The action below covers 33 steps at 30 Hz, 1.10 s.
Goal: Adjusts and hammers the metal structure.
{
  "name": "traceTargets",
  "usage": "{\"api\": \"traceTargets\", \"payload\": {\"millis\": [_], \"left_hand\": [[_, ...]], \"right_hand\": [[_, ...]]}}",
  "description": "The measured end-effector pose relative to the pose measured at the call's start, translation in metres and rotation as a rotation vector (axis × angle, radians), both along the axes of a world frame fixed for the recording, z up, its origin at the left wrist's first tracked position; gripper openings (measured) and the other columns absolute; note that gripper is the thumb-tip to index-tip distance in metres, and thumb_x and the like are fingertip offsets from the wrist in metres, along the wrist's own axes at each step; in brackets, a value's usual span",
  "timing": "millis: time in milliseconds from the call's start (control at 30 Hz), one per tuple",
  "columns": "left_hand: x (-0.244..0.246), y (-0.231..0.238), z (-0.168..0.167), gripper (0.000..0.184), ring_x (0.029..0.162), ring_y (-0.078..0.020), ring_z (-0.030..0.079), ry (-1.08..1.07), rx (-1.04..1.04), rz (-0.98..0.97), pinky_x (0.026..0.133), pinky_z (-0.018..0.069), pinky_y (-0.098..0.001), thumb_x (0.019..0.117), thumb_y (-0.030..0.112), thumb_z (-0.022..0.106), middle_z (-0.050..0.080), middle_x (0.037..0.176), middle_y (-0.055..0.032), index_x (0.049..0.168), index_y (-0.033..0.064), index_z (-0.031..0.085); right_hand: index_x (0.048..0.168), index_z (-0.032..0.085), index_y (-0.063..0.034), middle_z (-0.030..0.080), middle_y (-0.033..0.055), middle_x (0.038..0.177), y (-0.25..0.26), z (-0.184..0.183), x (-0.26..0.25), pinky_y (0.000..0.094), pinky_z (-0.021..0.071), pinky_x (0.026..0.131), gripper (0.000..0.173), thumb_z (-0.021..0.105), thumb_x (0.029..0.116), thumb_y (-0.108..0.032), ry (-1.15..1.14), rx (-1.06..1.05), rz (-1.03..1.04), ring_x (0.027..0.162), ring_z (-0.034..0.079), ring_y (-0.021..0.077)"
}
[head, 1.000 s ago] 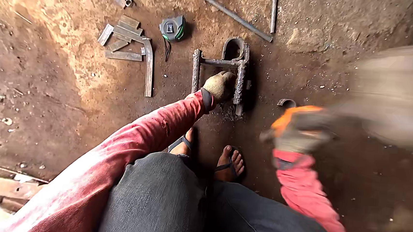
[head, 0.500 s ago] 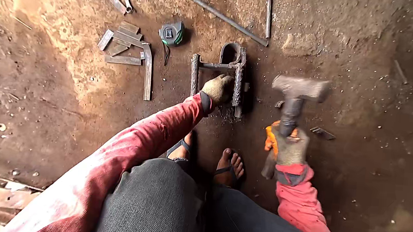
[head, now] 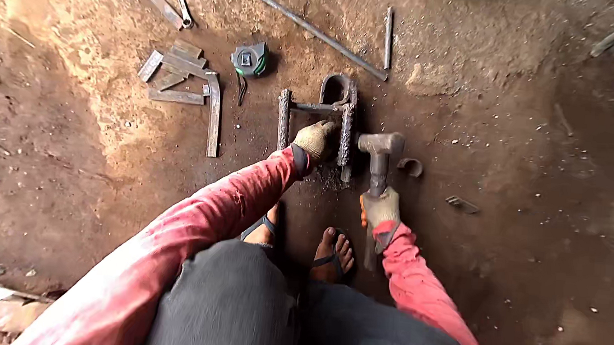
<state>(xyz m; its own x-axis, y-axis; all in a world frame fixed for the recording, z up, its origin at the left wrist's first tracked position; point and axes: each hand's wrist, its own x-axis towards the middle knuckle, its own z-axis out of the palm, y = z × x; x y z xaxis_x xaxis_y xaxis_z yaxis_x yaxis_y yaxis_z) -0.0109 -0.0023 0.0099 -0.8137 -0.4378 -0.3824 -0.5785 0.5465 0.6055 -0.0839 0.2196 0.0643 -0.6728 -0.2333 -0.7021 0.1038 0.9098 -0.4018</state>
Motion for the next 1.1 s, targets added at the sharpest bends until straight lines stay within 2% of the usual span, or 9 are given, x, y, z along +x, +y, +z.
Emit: {"api": "traceTargets", "payload": {"millis": [233, 433, 633, 700, 767, 867, 900, 967, 1100], "left_hand": [[0.0, -0.005, -0.009, 0.057, 0.119, -0.0344, 0.065, 0.152, 0.092, -0.027, 0.102, 0.052, -0.0571, 0.0808, 0.017, 0.08, 0.066, 0.129, -0.0196, 0.134, 0.0052, 0.062], [0.002, -0.004, -0.011, 0.046, 0.117, -0.0321, 0.066, 0.142, 0.049, -0.045, 0.101, 0.0532, -0.0548, 0.0861, 0.017, 0.076, 0.066, 0.127, -0.0171, 0.13, 0.007, 0.065], [0.001, -0.003, -0.012, 0.041, 0.117, -0.0295, 0.066, 0.138, 0.038, -0.043, 0.1, 0.054, -0.054, 0.0875, 0.019, 0.074, 0.067, 0.127, -0.0144, 0.127, 0.0089, 0.067], [0.002, -0.001, -0.015, 0.042, 0.115, -0.0293, 0.067, 0.136, 0.025, -0.04, 0.098, 0.055, -0.0545, 0.0868, 0.02, 0.074, 0.068, 0.126, -0.0139, 0.127, 0.0095, 0.067], [0.0, -0.003, -0.016, 0.041, 0.115, -0.0291, 0.067, 0.139, 0.018, -0.039, 0.098, 0.055, -0.0546, 0.0879, 0.021, 0.074, 0.068, 0.125, -0.0136, 0.126, 0.0099, 0.067], [0.001, -0.002, -0.017, 0.041, 0.117, -0.0288, 0.067, 0.12, 0.029, -0.028, 0.099, 0.0544, -0.0546, 0.0897, 0.024, 0.072, 0.067, 0.128, -0.0132, 0.129, 0.0116, 0.066], [0.003, -0.001, -0.016, 0.041, 0.117, -0.0293, 0.066, 0.12, 0.033, -0.02, 0.1, 0.0542, -0.0555, 0.0903, 0.024, 0.072, 0.067, 0.128, -0.0135, 0.129, 0.0115, 0.066], [0.001, 0.0, -0.009, 0.043, 0.118, -0.031, 0.066, 0.092, 0.033, -0.01, 0.1, 0.0537, -0.0577, 0.0906, 0.025, 0.072, 0.067, 0.13, -0.0142, 0.131, 0.0127, 0.066], [0.005, -0.011, -0.003, 0.049, 0.124, -0.0335, 0.063, 0.106, 0.052, -0.016, 0.106, 0.0504, -0.0568, 0.0902, 0.024, 0.075, 0.064, 0.135, -0.0178, 0.134, 0.0073, 0.064]], "right_hand": [[0.121, 0.06, 0.0015, 0.064, 0.0127, 0.077, 0.032, -0.03, 0.007, 0.0394, 0.0562, 0.05, 0.034, 0.07, 0.0929, -0.015, -0.097, -0.005, -0.104, 0.052, 0.061, 0.0205], [0.11, 0.06, 0.0047, 0.062, 0.0082, 0.066, 0.031, 0.019, 0.006, 0.0328, 0.054, 0.04, 0.026, 0.072, 0.0901, -0.007, 0.063, -0.43, -0.234, 0.044, 0.058, 0.0159], [0.109, 0.062, -0.0048, 0.072, 0.002, 0.084, 0.017, 0.125, -0.053, 0.0378, 0.0639, 0.055, 0.023, 0.075, 0.0895, -0.007, 0.574, -1.138, -0.034, 0.064, 0.07, 0.0176], [0.106, 0.061, -0.01, 0.068, -0.0004, 0.084, 0.019, 0.141, -0.082, 0.0375, 0.0628, 0.066, 0.006, 0.059, 0.1006, -0.012, 0.538, -1.319, 0.046, 0.072, 0.069, 0.0168], [0.103, 0.059, -0.0132, 0.066, -0.0032, 0.081, 0.009, 0.136, -0.085, 0.0351, 0.0624, 0.069, 0.009, 0.05, 0.1035, -0.013, 0.539, -1.39, 0.015, 0.073, 0.068, 0.0147], [0.109, 0.059, 0.004, 0.066, 0.0081, 0.082, -0.001, 0.077, -0.029, 0.0341, 0.0599, 0.068, 0.018, 0.064, 0.0945, -0.005, 0.654, -0.953, -0.1, 0.074, 0.067, 0.0154], [0.113, 0.06, 0.0097, 0.066, 0.0121, 0.084, 0.004, 0.052, -0.009, 0.0349, 0.059, 0.07, 0.029, 0.068, 0.0926, -0.008, 0.555, -0.597, -0.054, 0.074, 0.066, 0.0147], [0.122, 0.059, 0.0052, 0.068, 0.0135, 0.083, 0.013, 0.01, 0.005, 0.0403, 0.0606, 0.062, 0.037, 0.068, 0.0927, -0.016, 0.161, -0.07, -0.001, 0.064, 0.067, 0.0186], [0.122, 0.057, 0.0018, 0.064, 0.0129, 0.074, 0.029, -0.01, 0.007, 0.0398, 0.056, 0.047, 0.034, 0.069, 0.0947, -0.015, -0.109, -0.005, -0.136, 0.05, 0.061, 0.0217]]}}
